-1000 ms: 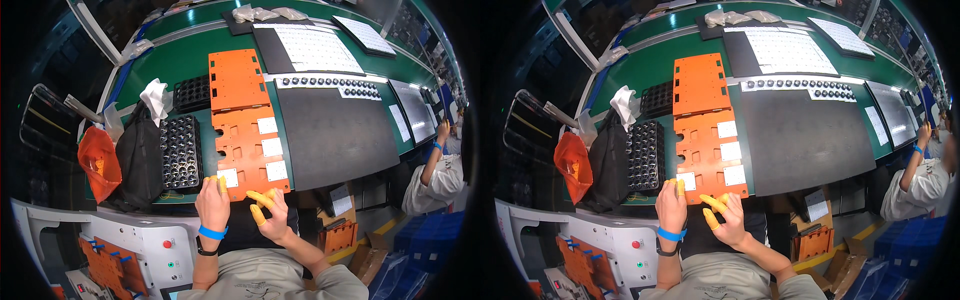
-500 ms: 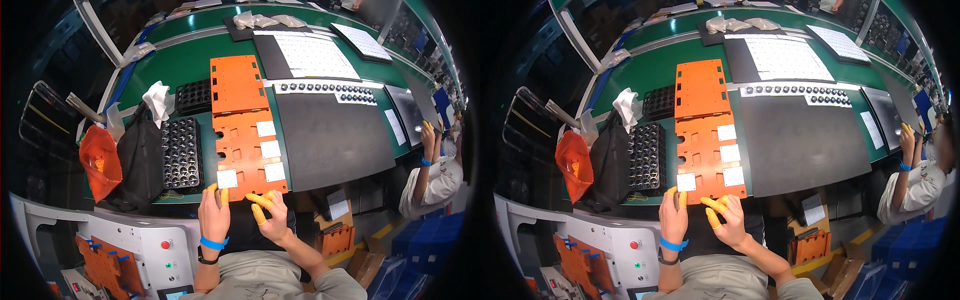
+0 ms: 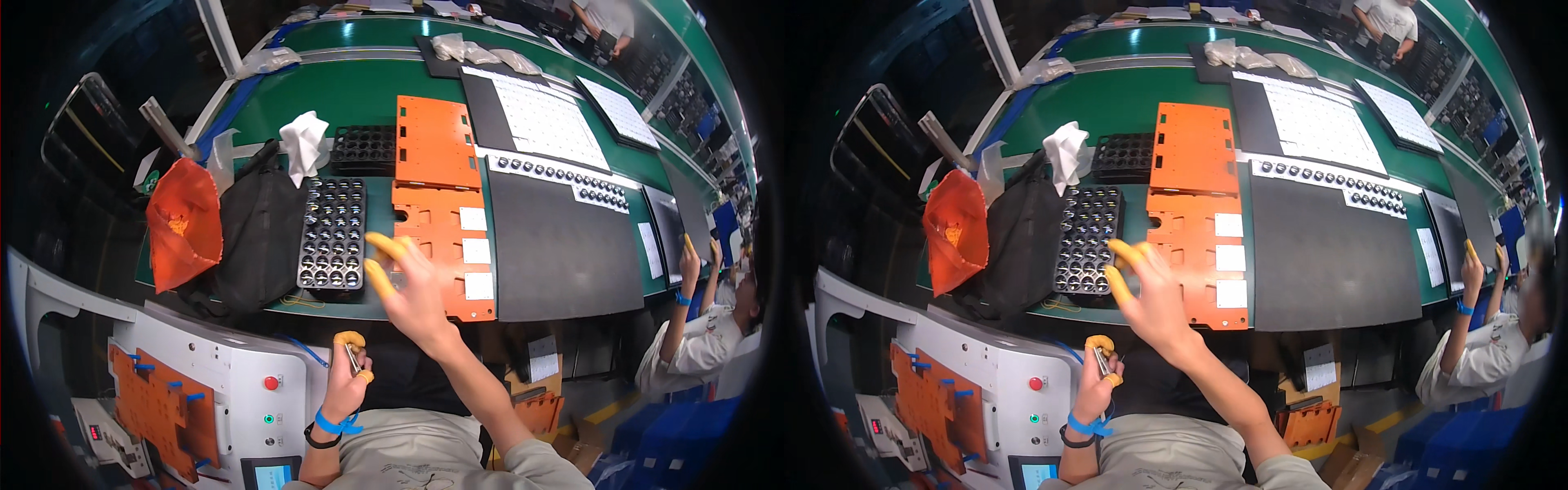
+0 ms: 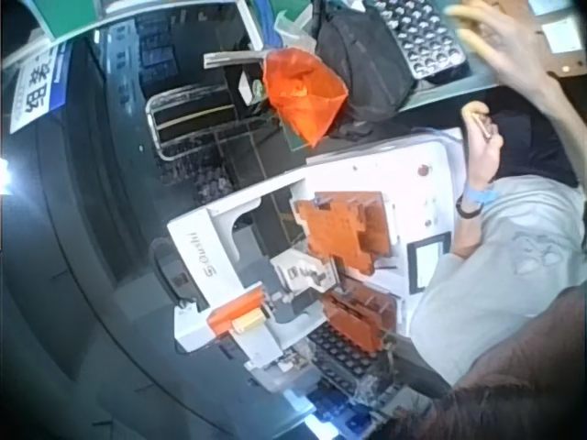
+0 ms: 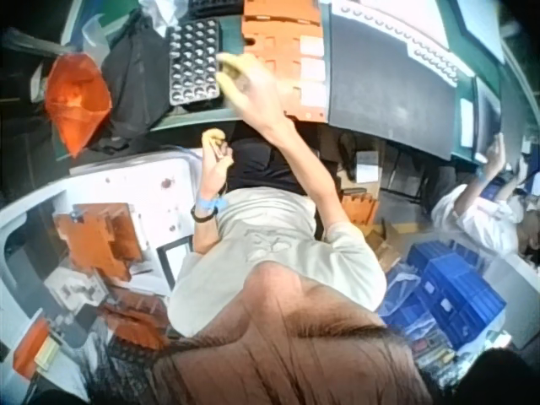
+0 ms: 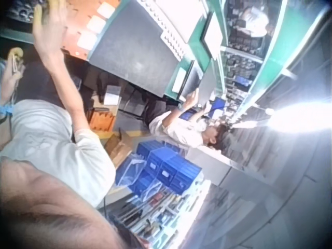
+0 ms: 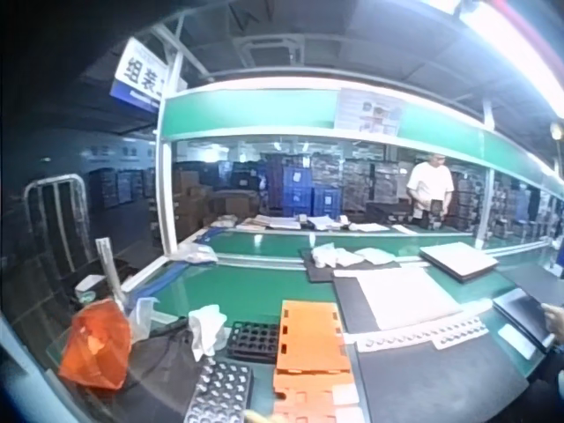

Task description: The person places small white square components onto an orange fixture board, pressing them into designated slots. They handle the components one at a time, picking them from a nearby tray and arranging them on the board. The person also briefly interacts with a machine labeled 'Oushi' to process the fixture.

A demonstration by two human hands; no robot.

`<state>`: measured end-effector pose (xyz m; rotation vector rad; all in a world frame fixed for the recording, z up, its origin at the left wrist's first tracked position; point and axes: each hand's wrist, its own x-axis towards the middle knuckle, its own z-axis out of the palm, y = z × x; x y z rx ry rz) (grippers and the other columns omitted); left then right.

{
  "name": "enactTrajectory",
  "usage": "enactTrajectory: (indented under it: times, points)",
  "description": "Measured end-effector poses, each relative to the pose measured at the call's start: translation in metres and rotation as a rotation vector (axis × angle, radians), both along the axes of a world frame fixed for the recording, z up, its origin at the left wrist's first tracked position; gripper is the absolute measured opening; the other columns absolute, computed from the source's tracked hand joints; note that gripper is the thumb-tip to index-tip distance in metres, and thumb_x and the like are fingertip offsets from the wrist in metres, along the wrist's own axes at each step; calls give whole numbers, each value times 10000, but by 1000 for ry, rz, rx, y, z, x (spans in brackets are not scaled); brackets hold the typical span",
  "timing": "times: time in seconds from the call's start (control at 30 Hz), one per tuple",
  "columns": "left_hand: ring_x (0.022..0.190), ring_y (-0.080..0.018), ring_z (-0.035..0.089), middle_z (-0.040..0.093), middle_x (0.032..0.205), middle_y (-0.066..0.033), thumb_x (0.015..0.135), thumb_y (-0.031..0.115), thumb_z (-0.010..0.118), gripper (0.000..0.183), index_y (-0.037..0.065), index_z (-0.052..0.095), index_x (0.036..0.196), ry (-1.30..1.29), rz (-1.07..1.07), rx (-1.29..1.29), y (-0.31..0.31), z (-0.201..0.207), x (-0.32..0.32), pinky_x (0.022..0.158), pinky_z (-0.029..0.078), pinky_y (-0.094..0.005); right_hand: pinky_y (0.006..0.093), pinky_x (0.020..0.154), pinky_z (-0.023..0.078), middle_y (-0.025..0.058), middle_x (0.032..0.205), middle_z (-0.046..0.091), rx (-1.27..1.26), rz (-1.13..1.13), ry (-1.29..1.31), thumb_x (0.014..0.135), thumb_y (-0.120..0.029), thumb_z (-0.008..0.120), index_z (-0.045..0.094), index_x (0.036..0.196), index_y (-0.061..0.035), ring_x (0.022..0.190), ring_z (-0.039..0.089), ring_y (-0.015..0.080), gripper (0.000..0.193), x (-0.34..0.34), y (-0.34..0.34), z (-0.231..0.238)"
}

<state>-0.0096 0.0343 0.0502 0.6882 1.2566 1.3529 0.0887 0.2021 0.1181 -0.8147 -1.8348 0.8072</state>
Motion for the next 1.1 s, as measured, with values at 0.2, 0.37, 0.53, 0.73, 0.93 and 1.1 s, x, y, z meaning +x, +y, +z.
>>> enactTrajectory:
  times: [0.2, 0.37, 0.53, 0.73, 0.93, 1.1]
  points:
    - [1012, -249, 611, 541, 1168, -129, 961, 142, 649, 447, 52, 421, 1334, -516, -120, 155, -5, 5, -15, 953, 533, -498, 488, 1015, 400, 156, 937, 658, 214, -103, -292, 829, -190, 768, 677, 1040, 18, 952, 605, 338, 310, -79, 48, -17]
    - [895, -241, 621, 582, 1098, -137, 977, 396, 635, 534, 13, 483, 1317, -636, -250, 198, -11, -10, -19, 862, 552, -447, 486, 1062, 376, 169, 896, 673, 149, -236, -420, 778, -271, 814, 710, 869, 6, 949, 620, 337, 310, -110, 56, -14]
    - [820, -202, 583, 599, 1066, -145, 949, 490, 655, 612, 26, 481, 1309, -532, -331, 145, -8, -2, -17, 757, 528, -382, 501, 1075, 369, 181, 916, 681, 179, -241, -491, 738, -238, 809, 715, 867, 21, 965, 632, 331, 305, -119, 57, -14]
    - [764, -192, 556, 614, 1109, -193, 980, 565, 556, 632, 63, 467, 1352, -574, -170, 156, -7, 6, -15, 700, 495, -342, 473, 1042, 397, 166, 903, 678, 163, -224, -348, 751, -198, 780, 695, 834, 4, 909, 635, 310, 234, -102, 50, 2]
    - [629, -151, 515, 636, 1173, -279, 966, 650, 497, 776, 4, 436, 1391, -518, -151, 234, 7, 24, -20, 550, 420, -270, 374, 831, 436, 70, 819, 609, 20, 96, 31, 765, -112, 793, 657, 935, -27, 789, 557, 245, 234, -38, 3, 26]
    - [588, -117, 492, 659, 1165, -181, 945, 678, 504, 845, -4, 409, 1437, -294, -69, 296, 21, 36, -17, 520, 390, -248, 292, 708, 448, 44, 846, 622, -31, 217, 175, 768, -24, 765, 700, 1027, -36, 770, 545, 154, 268, 13, -21, 22]
